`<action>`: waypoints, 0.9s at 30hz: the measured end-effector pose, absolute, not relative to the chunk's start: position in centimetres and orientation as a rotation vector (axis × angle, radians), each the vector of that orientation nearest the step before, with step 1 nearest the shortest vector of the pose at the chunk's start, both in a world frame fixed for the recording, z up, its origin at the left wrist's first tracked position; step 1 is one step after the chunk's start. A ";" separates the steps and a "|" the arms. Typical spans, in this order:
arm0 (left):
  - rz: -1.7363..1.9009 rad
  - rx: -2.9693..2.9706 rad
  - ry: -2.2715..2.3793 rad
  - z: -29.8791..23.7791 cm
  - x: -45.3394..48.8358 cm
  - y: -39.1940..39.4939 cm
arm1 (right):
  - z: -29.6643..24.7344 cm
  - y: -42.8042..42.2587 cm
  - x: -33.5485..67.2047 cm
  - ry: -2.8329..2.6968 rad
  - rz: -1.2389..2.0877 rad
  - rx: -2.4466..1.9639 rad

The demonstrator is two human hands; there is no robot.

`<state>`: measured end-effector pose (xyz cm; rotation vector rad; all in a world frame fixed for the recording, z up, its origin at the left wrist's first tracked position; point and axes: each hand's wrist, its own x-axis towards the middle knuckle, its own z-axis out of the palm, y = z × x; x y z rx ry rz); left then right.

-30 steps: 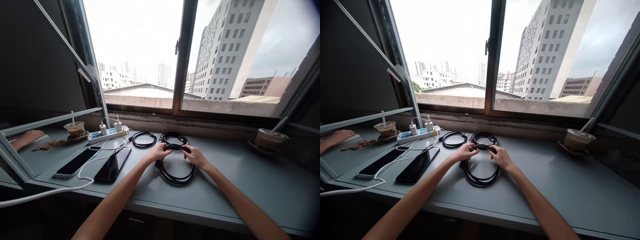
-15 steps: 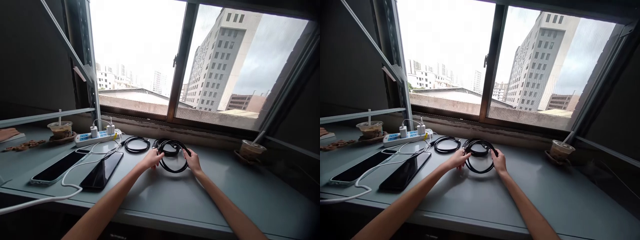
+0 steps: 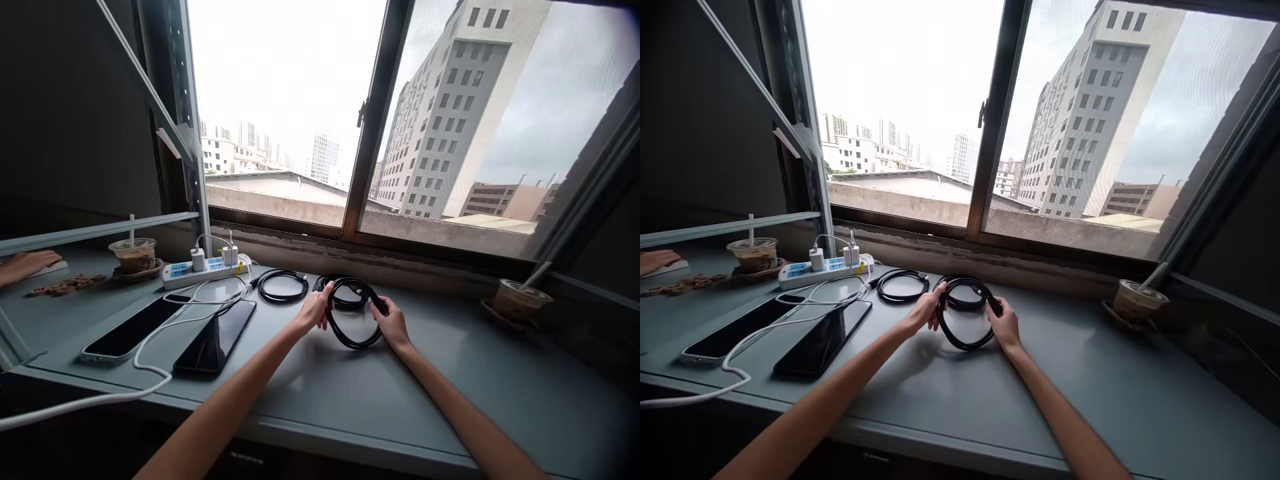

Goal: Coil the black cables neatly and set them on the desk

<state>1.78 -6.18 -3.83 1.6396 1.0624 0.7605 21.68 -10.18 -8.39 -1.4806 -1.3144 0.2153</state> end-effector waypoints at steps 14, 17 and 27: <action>0.784 1.672 1.142 -4.7 0.9 -4.6 | -6.3 -10.8 21.8 -1.472 0.321 -1.464; 0.819 1.595 1.171 -4.7 0.9 -4.5 | -6.4 -10.7 21.4 -1.469 0.507 -1.409; 0.926 1.409 1.161 -1.2 1.8 -1.8 | -2.2 -5.1 23.6 -1.350 0.697 -1.326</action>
